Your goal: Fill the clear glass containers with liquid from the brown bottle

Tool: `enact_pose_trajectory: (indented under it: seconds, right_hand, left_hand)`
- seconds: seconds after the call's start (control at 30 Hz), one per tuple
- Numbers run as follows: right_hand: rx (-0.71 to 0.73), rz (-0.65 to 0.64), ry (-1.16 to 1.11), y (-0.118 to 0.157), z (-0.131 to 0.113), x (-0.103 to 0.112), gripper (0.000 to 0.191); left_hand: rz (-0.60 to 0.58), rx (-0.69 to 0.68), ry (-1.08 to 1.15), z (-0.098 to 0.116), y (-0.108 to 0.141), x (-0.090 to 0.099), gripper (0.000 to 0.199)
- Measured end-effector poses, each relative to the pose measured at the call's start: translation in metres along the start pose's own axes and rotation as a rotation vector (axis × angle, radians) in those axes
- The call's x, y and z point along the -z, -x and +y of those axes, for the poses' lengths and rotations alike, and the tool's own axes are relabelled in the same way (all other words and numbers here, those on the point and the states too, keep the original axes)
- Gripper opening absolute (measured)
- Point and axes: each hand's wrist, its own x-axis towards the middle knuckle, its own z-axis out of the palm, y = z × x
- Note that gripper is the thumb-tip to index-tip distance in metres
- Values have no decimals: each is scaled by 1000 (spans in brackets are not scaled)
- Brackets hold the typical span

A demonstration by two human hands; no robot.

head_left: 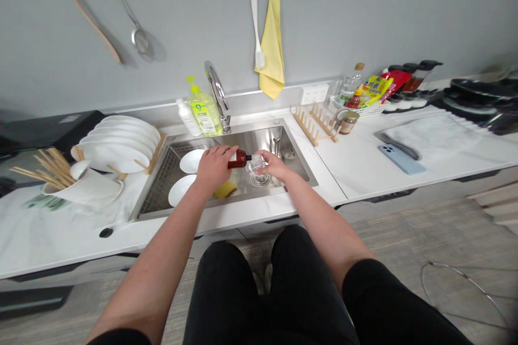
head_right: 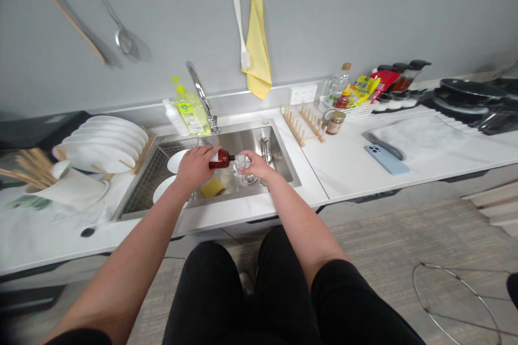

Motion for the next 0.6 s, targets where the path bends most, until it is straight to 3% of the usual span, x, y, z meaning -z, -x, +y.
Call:
enact_pose_trajectory:
  seconds: [0.3, 0.6]
  right_hand:
    - [-11, -9, -4, 1, -1, 0, 78]
    - [-49, -21, -36, 5, -9, -1, 80]
  left_hand:
    - [-3, 10, 5, 2, 2, 1, 75]
    - [35, 59, 130, -5, 8, -15, 76]
